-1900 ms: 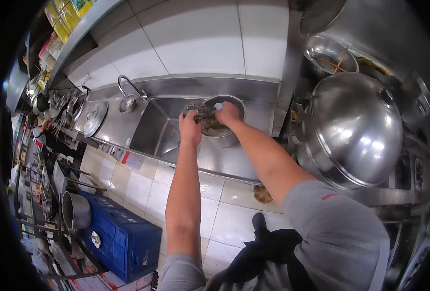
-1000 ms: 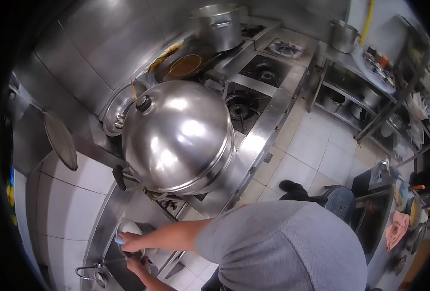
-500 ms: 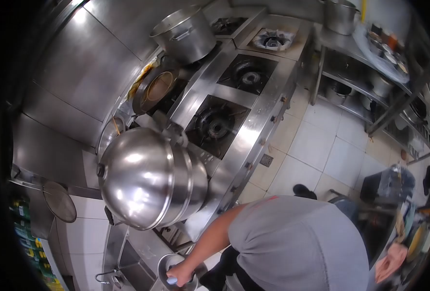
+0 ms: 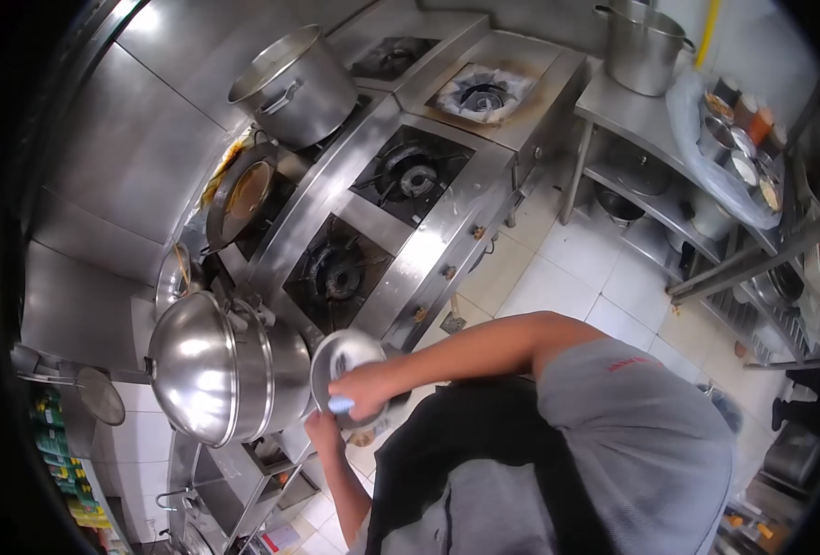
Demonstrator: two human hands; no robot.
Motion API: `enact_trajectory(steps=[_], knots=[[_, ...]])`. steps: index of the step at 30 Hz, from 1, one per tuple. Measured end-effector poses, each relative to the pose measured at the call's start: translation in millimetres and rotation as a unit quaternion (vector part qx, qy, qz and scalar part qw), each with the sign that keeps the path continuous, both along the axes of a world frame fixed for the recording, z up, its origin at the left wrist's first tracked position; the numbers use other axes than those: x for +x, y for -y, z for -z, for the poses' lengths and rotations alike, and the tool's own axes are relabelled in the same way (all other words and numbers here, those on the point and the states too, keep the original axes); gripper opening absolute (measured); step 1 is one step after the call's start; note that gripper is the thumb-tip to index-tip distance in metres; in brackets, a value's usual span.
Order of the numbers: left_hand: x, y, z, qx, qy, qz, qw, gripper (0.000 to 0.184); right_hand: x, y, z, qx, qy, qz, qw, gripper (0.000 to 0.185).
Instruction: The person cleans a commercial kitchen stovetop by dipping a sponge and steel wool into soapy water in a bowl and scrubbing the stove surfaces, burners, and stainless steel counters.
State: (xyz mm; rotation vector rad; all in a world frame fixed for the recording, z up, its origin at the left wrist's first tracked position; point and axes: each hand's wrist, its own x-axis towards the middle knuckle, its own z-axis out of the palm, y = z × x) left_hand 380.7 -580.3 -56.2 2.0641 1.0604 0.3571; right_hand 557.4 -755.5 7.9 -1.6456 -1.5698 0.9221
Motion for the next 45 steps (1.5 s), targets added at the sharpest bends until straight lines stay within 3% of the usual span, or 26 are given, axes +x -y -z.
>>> enact_trajectory(steps=[1,2,3,4,5,7,9,12,14,15,16,17,20,22,24,28,30,32,35,39,41,45], knots=[[40.7,14.4,-10.4,0.016,0.042,0.032,0.998,0.028,23.1,15.2,-0.9,0.028,0.023,0.039,0.999,0.053],[80.7,24.3,-16.4,-0.056,0.068,0.014,0.996,0.027,47.0,27.6,-7.4,0.020,0.053,0.065,0.996,0.052],[118.7,32.5,-24.3,-0.004,0.058,0.041,0.997,0.020,71.4,35.8,-10.0,0.020,0.075,0.096,0.992,0.050],[153.9,27.9,-14.0,-0.040,0.093,0.069,0.992,0.022,95.6,42.8,-6.7,0.039,0.085,0.134,0.987,0.052],[191.4,39.1,-33.4,-0.021,0.050,0.085,0.995,0.020,119.7,48.3,-3.1,0.058,0.096,0.171,0.979,0.053],[264.4,25.3,-7.0,-0.079,0.096,0.073,0.990,0.022,173.2,56.6,-5.7,0.058,0.119,0.198,0.971,0.055],[331.4,29.6,-8.1,-0.063,0.103,0.090,0.989,0.020,228.8,60.9,-12.9,0.061,0.148,0.226,0.961,0.058],[428.6,27.3,2.4,-0.095,0.130,0.092,0.983,0.018,309.2,68.9,-20.8,0.056,0.139,0.241,0.959,0.060],[484.5,23.5,14.3,-0.129,0.141,0.094,0.977,0.018,359.3,71.5,-18.6,0.110,0.081,0.270,0.953,0.056],[512.5,25.6,11.6,-0.116,0.126,0.083,0.982,0.018,383.6,73.7,-25.5,0.081,0.049,0.265,0.960,0.058],[535.9,26.8,8.5,-0.101,0.110,0.073,0.986,0.018,404.5,72.8,-22.7,0.081,0.050,0.264,0.960,0.058],[554.4,31.5,7.0,-0.176,0.142,0.056,0.973,0.019,426.1,69.8,-15.9,0.100,0.050,0.289,0.951,0.058],[612.2,19.1,42.5,-0.163,0.158,0.042,0.973,0.021,484.5,59.6,9.5,0.130,0.066,0.319,0.937,0.058],[633.6,31.4,31.1,-0.152,0.163,0.017,0.975,0.021,516.7,56.6,13.0,0.077,0.073,0.341,0.934,0.059],[650.3,37.2,23.8,-0.081,0.095,-0.022,0.992,0.020,546.2,52.8,21.5,0.093,0.081,0.315,0.941,0.060],[675.7,19.0,63.0,-0.053,0.075,-0.061,0.994,0.017,592.0,47.0,35.7,0.066,0.139,0.260,0.953,0.061],[687.1,12.9,67.7,0.003,0.046,-0.092,0.995,0.017,618.9,41.1,43.4,0.076,0.147,0.204,0.965,0.061],[685.9,20.7,52.6,0.097,-0.023,-0.056,0.993,0.015,630.3,39.8,38.3,0.075,0.127,0.192,0.970,0.061],[687.3,22.1,57.2,0.068,0.033,-0.092,0.993,0.017,641.9,36.5,42.2,0.094,0.082,0.190,0.974,0.061],[686.1,61.7,16.6,0.060,0.007,-0.099,0.993,0.031,657.3,23.9,70.9,0.200,0.014,0.202,0.958,0.066],[683.3,79.9,12.2,0.394,0.005,0.014,0.919,0.047,658.4,23.2,76.1,0.203,-0.066,0.232,0.949,0.068],[702.7,113.8,-10.5,0.391,-0.088,0.112,0.909,0.064,670.2,19.8,65.2,0.189,-0.180,0.288,0.921,0.062]])
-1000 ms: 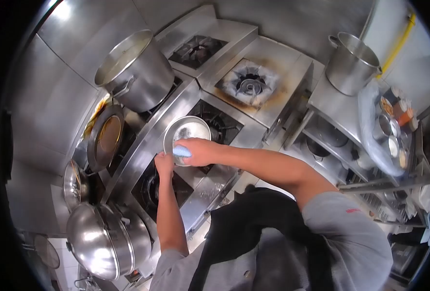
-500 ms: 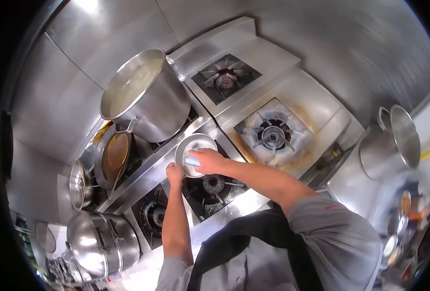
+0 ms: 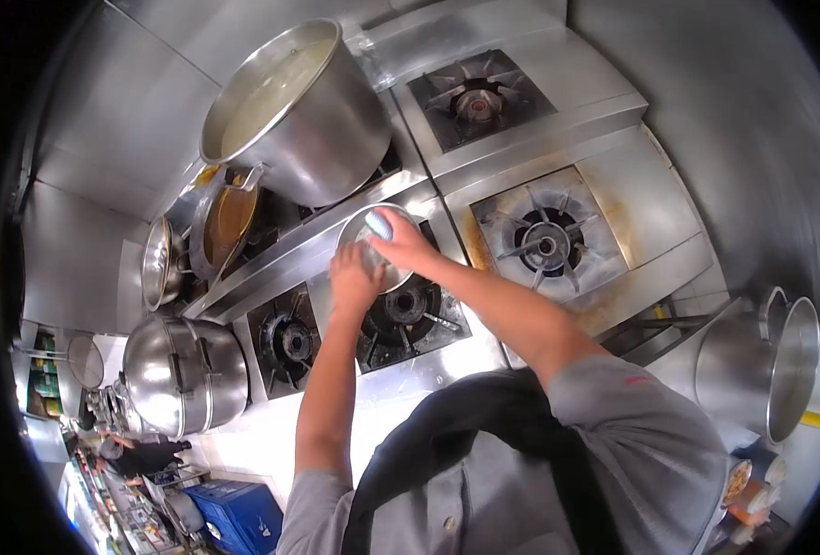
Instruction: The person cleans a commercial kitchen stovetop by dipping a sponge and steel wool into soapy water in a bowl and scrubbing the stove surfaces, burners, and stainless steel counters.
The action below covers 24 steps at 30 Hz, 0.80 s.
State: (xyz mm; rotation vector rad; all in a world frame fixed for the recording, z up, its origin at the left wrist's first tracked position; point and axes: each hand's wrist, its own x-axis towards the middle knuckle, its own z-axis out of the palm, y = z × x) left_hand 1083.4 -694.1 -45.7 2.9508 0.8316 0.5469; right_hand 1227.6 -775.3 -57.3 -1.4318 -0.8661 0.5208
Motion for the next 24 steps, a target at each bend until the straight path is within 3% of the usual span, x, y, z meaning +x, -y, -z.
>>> enact_trajectory(steps=[2,5,8,13,16,18,19,20,23,24], knots=[[17.6,8.1,-10.9,-0.106,-0.094,0.004,0.990,0.071,5.9,-6.7,6.4,-0.004,-0.031,0.014,0.999,0.061],[38.4,3.6,4.1,-0.204,-0.131,-0.034,0.970,0.071,12.2,-1.5,-9.6,-0.027,-0.061,0.040,0.997,0.062],[53.3,-23.2,52.6,-0.185,-0.142,-0.022,0.972,0.072,20.5,-1.3,-17.4,-0.038,-0.053,0.019,0.998,0.065],[57.6,-22.4,40.7,-0.166,-0.188,-0.021,0.968,0.060,20.5,-5.9,-14.6,-0.036,-0.052,0.000,0.998,0.065],[61.1,-17.3,35.0,-0.127,-0.180,-0.045,0.974,0.053,14.7,-2.6,-11.5,-0.018,-0.135,0.000,0.991,0.065],[64.6,-39.9,83.1,-0.128,-0.161,-0.021,0.978,0.055,7.9,0.7,-10.9,-0.022,-0.179,0.024,0.983,0.062],[69.8,-35.1,67.1,-0.134,-0.145,-0.003,0.980,0.057,5.0,3.4,-9.0,-0.020,-0.173,0.029,0.984,0.062],[71.2,-26.8,52.1,-0.268,-0.131,-0.098,0.949,0.063,4.2,4.5,-8.2,-0.059,-0.168,0.047,0.983,0.058],[72.5,-32.4,58.0,-0.288,-0.006,-0.117,0.950,0.065,8.5,2.2,-3.4,-0.119,-0.168,0.074,0.976,0.049],[74.4,-36.1,57.1,-0.333,-0.044,-0.144,0.931,0.063,9.7,3.3,-3.9,-0.109,-0.189,0.065,0.974,0.050]])
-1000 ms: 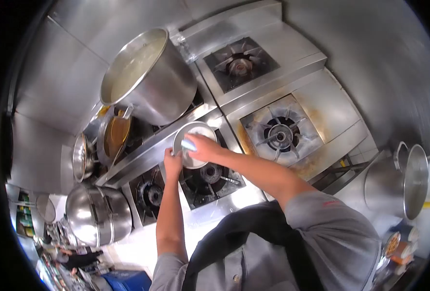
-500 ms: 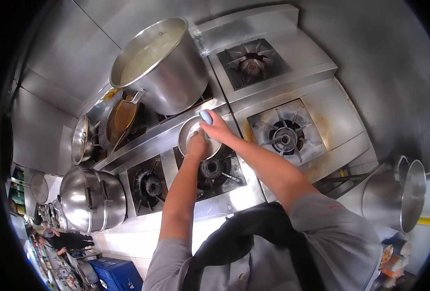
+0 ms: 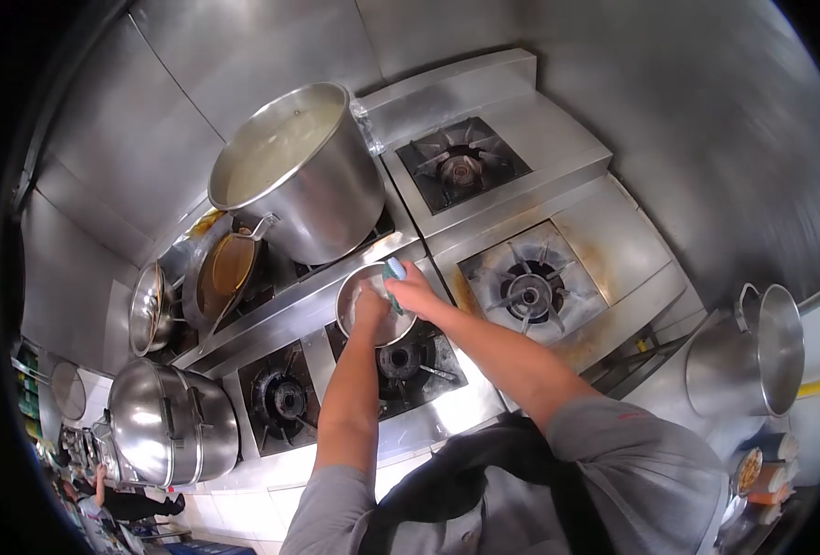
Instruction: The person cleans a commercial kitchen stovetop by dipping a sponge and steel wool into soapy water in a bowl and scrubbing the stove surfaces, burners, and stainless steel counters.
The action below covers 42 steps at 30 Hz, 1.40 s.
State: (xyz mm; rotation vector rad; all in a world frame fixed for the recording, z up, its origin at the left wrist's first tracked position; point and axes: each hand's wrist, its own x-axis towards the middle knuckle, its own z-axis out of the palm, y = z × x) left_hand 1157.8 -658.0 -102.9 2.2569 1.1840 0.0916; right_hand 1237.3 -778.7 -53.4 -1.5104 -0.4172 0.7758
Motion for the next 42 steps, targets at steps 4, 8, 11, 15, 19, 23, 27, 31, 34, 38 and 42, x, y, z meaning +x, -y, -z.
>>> enact_trajectory(steps=[4,8,11,15,19,23,27,31,34,38,42], knots=[[-1.3,-9.8,-9.4,0.007,-0.077,0.136,0.988,0.063,1.5,0.8,7.4,0.010,0.015,0.015,1.000,0.050],[-20.2,-0.5,-32.9,0.165,0.009,0.197,0.966,0.061,6.6,11.3,1.6,0.028,0.061,0.042,0.997,0.052],[-41.4,5.0,-59.8,0.304,0.069,0.172,0.935,0.056,-8.1,29.0,-42.1,-0.039,0.124,0.019,0.991,0.050],[-54.0,-4.8,-59.0,0.244,0.038,0.012,0.969,0.042,-15.5,3.2,-19.8,-0.101,0.343,-0.134,0.924,0.054],[-49.7,0.5,-51.5,0.310,0.021,0.148,0.939,0.052,-10.3,-21.4,4.0,-0.061,0.272,-0.119,0.953,0.057],[-25.1,32.5,-38.8,0.130,0.009,0.179,0.975,0.055,6.7,-20.7,11.3,-0.025,0.193,-0.028,0.980,0.053],[-6.2,22.7,7.6,0.093,-0.176,0.176,0.964,0.059,14.7,-16.9,10.0,0.038,0.041,0.020,0.998,0.047],[-3.3,17.5,-4.4,0.045,-0.131,0.242,0.960,0.061,14.7,-1.9,1.7,0.060,-0.010,0.003,0.998,0.046],[-8.7,12.8,-25.1,-0.072,0.038,0.100,0.992,0.063,20.6,10.6,-15.0,0.057,-0.001,-0.006,0.998,0.047],[-21.5,31.3,-92.4,-0.189,0.088,0.019,0.978,0.075,20.8,14.7,-25.0,0.042,0.028,-0.023,0.998,0.052],[-34.0,-14.8,-16.6,-0.030,0.124,0.078,0.989,0.062,1.1,13.9,-21.9,0.112,0.084,-0.001,0.990,0.049]])
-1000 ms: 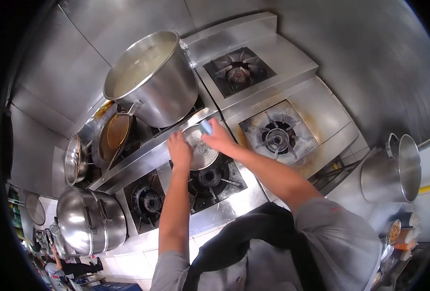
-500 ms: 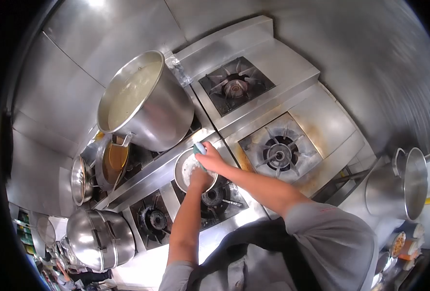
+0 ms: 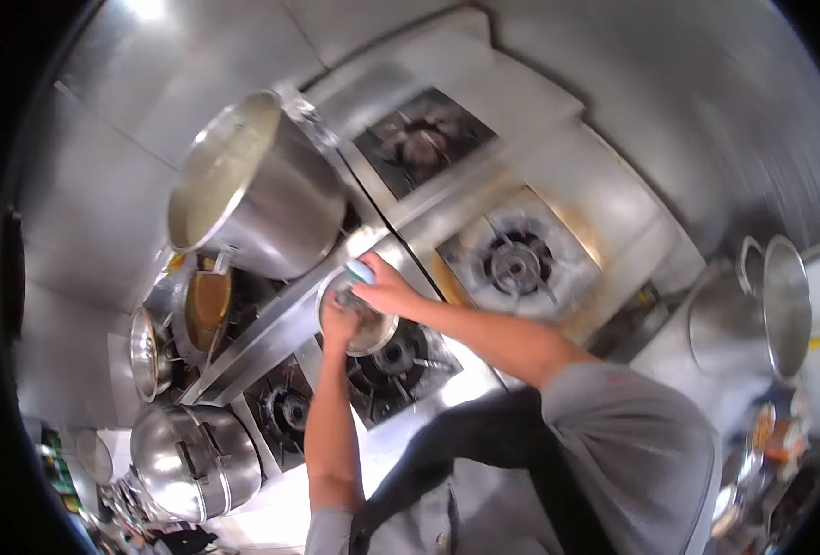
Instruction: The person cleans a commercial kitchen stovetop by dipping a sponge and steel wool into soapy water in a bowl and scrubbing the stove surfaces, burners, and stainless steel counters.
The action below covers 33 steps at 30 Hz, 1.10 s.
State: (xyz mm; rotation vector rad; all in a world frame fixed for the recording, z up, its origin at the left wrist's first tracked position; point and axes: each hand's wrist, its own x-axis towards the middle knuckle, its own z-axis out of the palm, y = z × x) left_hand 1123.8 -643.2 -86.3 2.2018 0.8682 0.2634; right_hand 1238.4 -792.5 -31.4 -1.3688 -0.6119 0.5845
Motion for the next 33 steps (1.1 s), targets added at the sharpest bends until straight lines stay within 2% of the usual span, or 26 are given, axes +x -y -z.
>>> enact_trajectory(steps=[1,3,4,6,7,9,11,12,13,14,15,17,18,19,20,21,22,23,25,26,27,29,31,33], knots=[[1.0,-5.6,5.7,-0.034,0.053,0.009,0.998,0.060,-6.3,-2.1,9.4,0.010,0.011,0.019,1.000,0.050],[-1.5,1.3,-15.8,-0.091,0.015,-0.032,0.995,0.056,-18.3,11.9,-15.5,-0.039,-0.058,-0.009,0.998,0.054],[-3.3,14.6,-39.5,-0.093,0.006,-0.023,0.995,0.056,-22.0,-0.7,9.5,-0.022,-0.031,0.018,0.999,0.056],[-5.1,37.9,-80.7,-0.281,0.090,-0.103,0.950,0.059,-30.9,-4.2,10.7,-0.015,-0.039,0.045,0.998,0.057],[-7.3,39.3,-79.4,-0.281,0.087,-0.101,0.950,0.059,-36.4,-6.8,11.2,-0.008,-0.044,0.064,0.997,0.058],[-13.0,43.4,-78.0,-0.181,0.125,-0.005,0.976,0.057,-43.9,-11.0,6.1,-0.004,-0.071,0.069,0.995,0.065],[-10.8,54.7,-71.8,-0.123,0.152,0.106,0.975,0.061,-54.1,-7.5,-9.0,-0.067,0.051,0.142,0.986,0.073],[-12.0,65.2,-75.9,-0.079,0.144,0.108,0.981,0.064,-50.2,-4.8,-7.4,-0.063,0.036,0.133,0.989,0.081],[-12.9,70.9,-78.7,-0.034,0.137,0.110,0.984,0.067,-46.4,0.5,-6.0,-0.067,0.037,0.153,0.985,0.075],[-12.7,65.5,-63.4,-0.042,0.143,0.152,0.977,0.072,-38.5,9.0,-4.5,-0.040,0.002,0.135,0.990,0.070],[-13.0,84.0,-72.8,-0.209,0.191,0.152,0.947,0.075,-29.6,21.9,-5.0,-0.014,-0.033,0.117,0.993,0.065],[-15.3,90.6,-78.5,-0.191,0.126,0.213,0.950,0.074,-6.4,46.1,6.4,-0.031,-0.012,0.133,0.991,0.055],[-18.2,90.9,-78.7,-0.198,0.128,0.208,0.949,0.074,0.6,62.5,-1.8,-0.064,-0.044,0.112,0.991,0.054],[-21.0,90.2,-78.1,-0.098,0.088,0.230,0.964,0.068,8.0,76.8,10.9,-0.127,0.146,0.146,0.970,0.056],[-21.9,87.5,-75.7,0.005,0.047,0.244,0.969,0.063,12.3,97.2,20.4,-0.127,0.254,0.126,0.950,0.060],[-27.3,83.5,-70.0,0.000,0.051,0.230,0.972,0.063,13.3,107.7,32.6,-0.222,0.299,0.107,0.922,0.059],[-37.1,78.8,-62.9,0.110,0.050,0.193,0.974,0.055,13.3,114.9,46.6,-0.313,0.341,0.088,0.882,0.057],[-45.8,75.7,-55.7,0.217,0.044,0.155,0.963,0.047,12.7,122.9,59.2,-0.315,0.345,0.073,0.881,0.057],[-58.3,71.5,-44.3,0.218,0.023,0.135,0.966,0.041,13.8,124.6,78.7,-0.433,0.504,-0.044,0.746,0.050],[-64.1,70.4,-39.3,0.255,0.028,0.126,0.958,0.037,21.8,107.8,88.8,-0.420,0.534,0.000,0.734,0.044],[-66.9,68.8,-32.6,0.291,0.030,0.115,0.949,0.033,38.6,83.0,98.7,-0.411,0.543,-0.011,0.733,0.044],[-66.7,66.3,-22.0,0.276,0.041,0.091,0.956,0.032,79.4,33.8,116.4,-0.357,0.582,0.100,0.724,0.040],[-65.6,65.7,-17.3,0.279,0.043,0.091,0.955,0.029,98.9,10.2,116.0,-0.355,0.585,0.071,0.725,0.039],[-66.5,67.3,-14.4,0.282,0.026,0.092,0.955,0.028,73.5,33.8,115.7,-0.402,0.558,0.005,0.726,0.038]])
